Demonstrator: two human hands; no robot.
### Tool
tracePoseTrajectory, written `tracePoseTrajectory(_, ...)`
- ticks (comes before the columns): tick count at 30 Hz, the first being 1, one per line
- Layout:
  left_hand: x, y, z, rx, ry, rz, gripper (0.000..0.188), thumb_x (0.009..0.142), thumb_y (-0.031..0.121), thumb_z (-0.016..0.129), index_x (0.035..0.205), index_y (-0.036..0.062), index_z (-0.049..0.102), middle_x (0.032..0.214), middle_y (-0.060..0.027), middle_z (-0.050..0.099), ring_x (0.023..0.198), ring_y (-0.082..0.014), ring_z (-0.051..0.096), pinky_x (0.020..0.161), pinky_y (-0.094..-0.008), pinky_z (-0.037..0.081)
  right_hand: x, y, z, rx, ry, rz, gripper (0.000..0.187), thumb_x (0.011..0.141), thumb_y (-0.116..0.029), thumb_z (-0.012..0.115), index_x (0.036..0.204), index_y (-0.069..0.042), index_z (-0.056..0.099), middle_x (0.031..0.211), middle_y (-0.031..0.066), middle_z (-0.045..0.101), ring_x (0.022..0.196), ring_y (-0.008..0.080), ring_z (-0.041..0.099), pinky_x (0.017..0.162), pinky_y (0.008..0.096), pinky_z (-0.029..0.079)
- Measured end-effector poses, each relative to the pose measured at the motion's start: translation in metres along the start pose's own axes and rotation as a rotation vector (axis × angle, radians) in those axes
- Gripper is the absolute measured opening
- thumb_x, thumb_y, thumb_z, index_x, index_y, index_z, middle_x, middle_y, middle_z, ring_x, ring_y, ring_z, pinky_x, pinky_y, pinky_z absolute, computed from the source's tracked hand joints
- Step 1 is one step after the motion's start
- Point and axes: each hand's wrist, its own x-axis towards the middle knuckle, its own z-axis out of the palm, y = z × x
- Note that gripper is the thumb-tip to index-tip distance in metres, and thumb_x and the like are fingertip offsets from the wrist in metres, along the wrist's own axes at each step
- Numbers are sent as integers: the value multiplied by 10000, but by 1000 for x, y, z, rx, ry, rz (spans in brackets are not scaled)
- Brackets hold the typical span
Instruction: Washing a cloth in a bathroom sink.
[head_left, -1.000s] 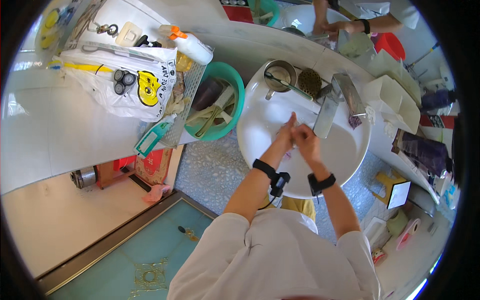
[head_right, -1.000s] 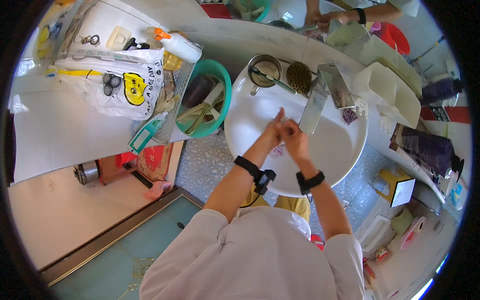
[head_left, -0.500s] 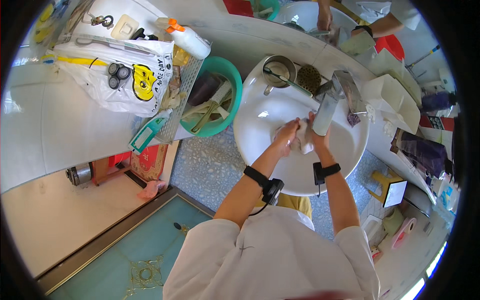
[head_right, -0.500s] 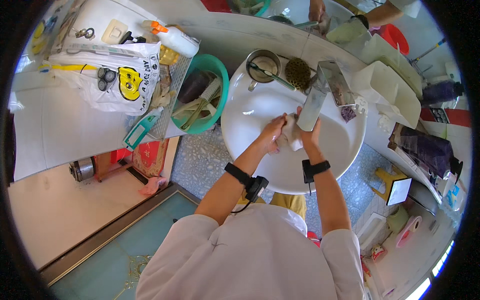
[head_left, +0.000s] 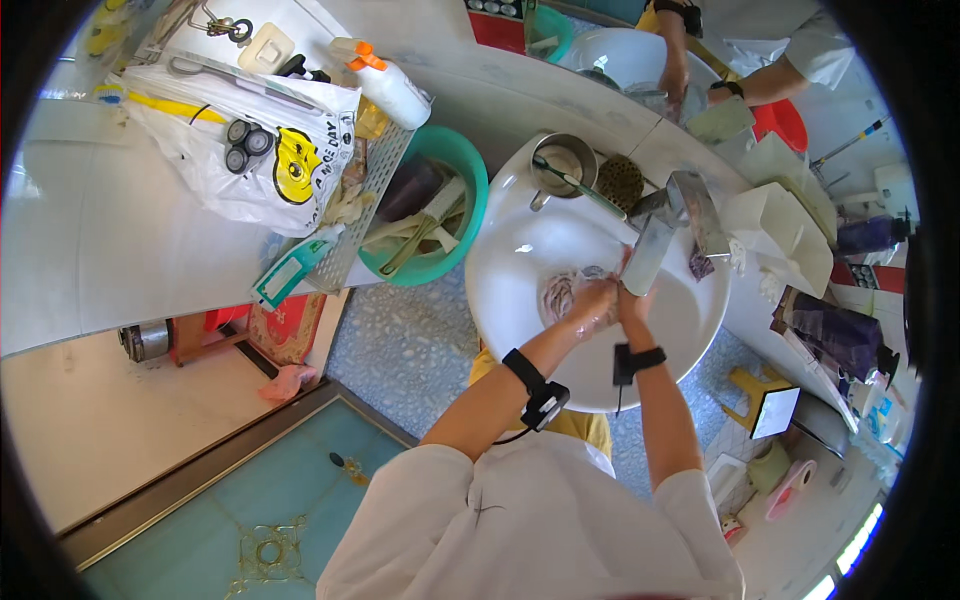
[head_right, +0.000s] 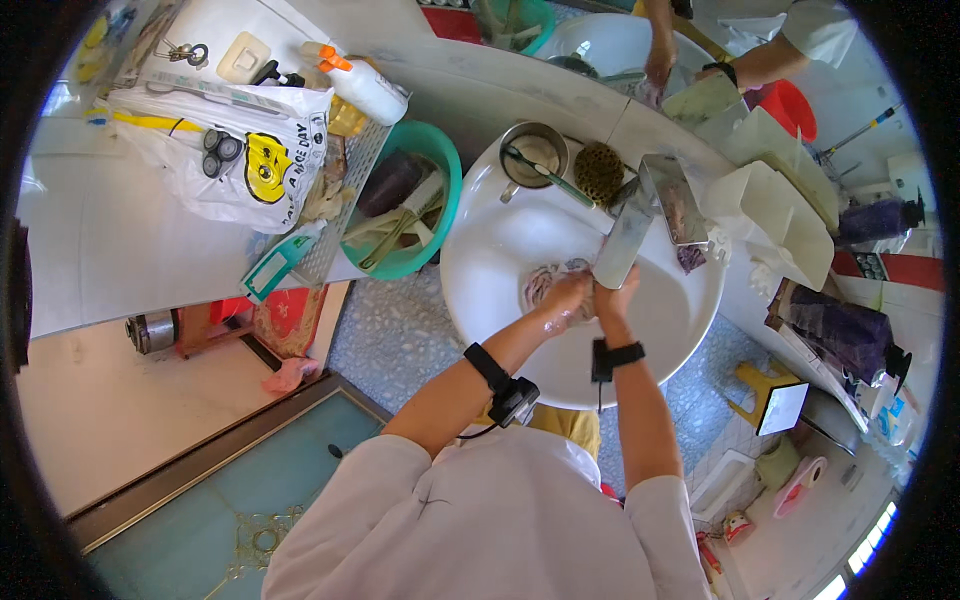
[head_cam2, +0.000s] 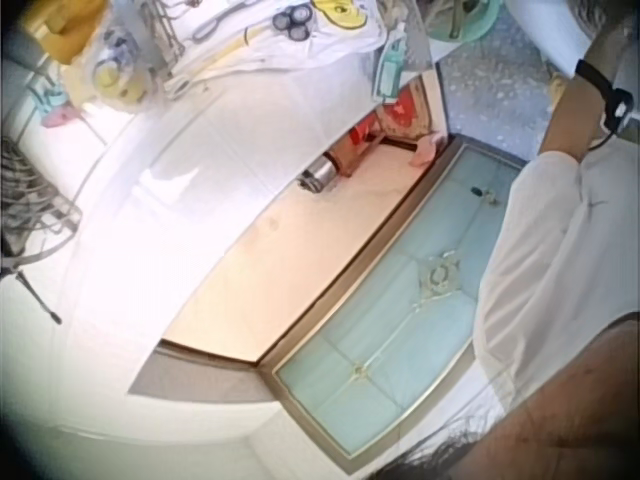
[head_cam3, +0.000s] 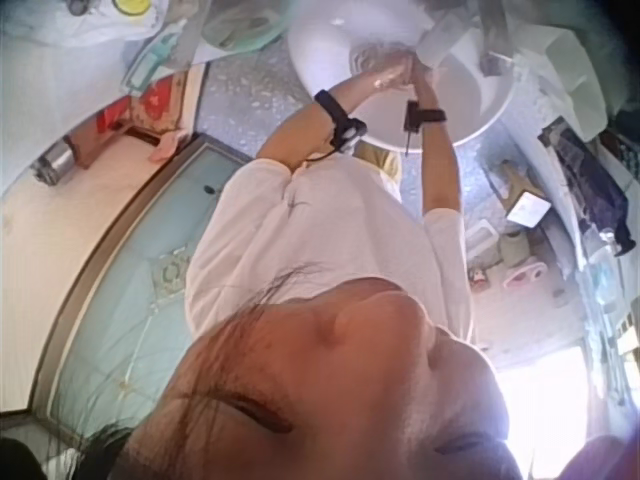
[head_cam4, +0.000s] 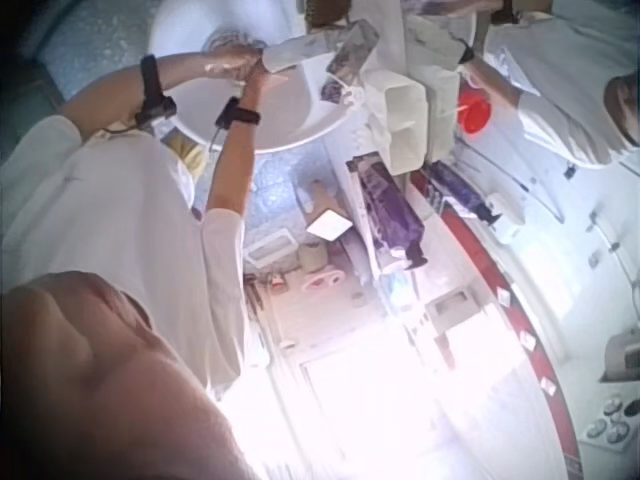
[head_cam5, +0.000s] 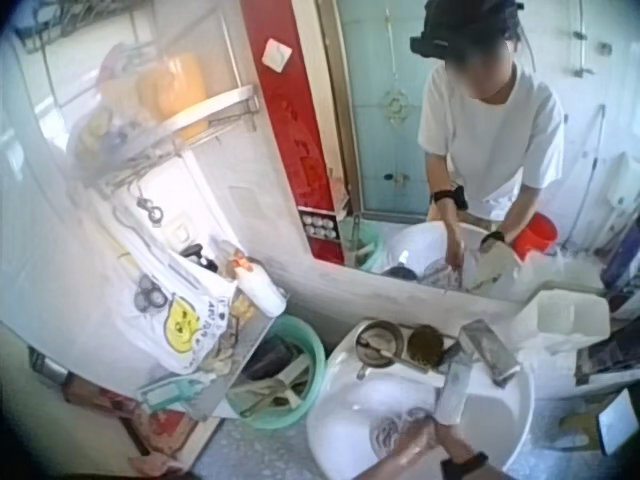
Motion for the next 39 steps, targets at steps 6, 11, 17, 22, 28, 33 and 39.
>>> tracePoseTrajectory(6,1,27,3,64,50,159,306,879,295,394,957,43,549,681,-41,545,558,-104,504,457,-262,412,-13,4,12,230,-61,243,229,731,-120,623,893,1,513,747,58,565,735,127,515,662,292,435)
tracePoseTrajectory(11,-5,60,-9,-352,-147,-169,220,846,214,466,907,19,549,527,-15,494,352,-85,391,310,-225,293,-1,-19,-30,702,-306,435,259,760,-216,616,929,-31,549,793,23,581,744,102,508,632,267,438)
tracePoseTrajectory(17,8,42,-21,308,-158,261,267,705,246,616,840,16,598,618,-36,563,566,-138,516,501,-281,417,30,13,-83,-117,-759,236,209,792,-246,555,857,-50,587,786,5,567,754,102,506,609,234,420)
tracePoseTrajectory(22,9,68,-16,878,-383,147,272,721,254,595,810,-3,592,642,-66,574,606,-132,526,555,-272,424,30,35,-111,1089,-527,565,184,819,-222,496,927,-80,545,869,21,536,856,108,512,725,270,422)
tracePoseTrajectory(28,11,56,5,513,-220,280,270,769,260,513,770,-4,570,632,-107,560,562,-155,514,540,-278,413,7,15,-94,889,-206,814,255,838,-240,461,1017,-67,513,981,44,516,937,146,504,774,295,438)
tracePoseTrajectory(33,25,40,14,552,-14,948,176,789,155,470,757,23,581,591,-36,542,487,-80,456,442,-249,369,-8,6,-42,455,-313,398,264,831,-206,492,1016,-23,532,871,68,585,789,174,561,674,301,456)
tracePoseTrajectory(39,33,-4,10,400,103,611,304,845,261,428,735,-5,527,614,-72,535,554,-138,459,538,-331,399,-10,-18,-4,161,-10,150,206,756,-149,568,894,4,580,739,111,618,649,187,593,555,317,448)
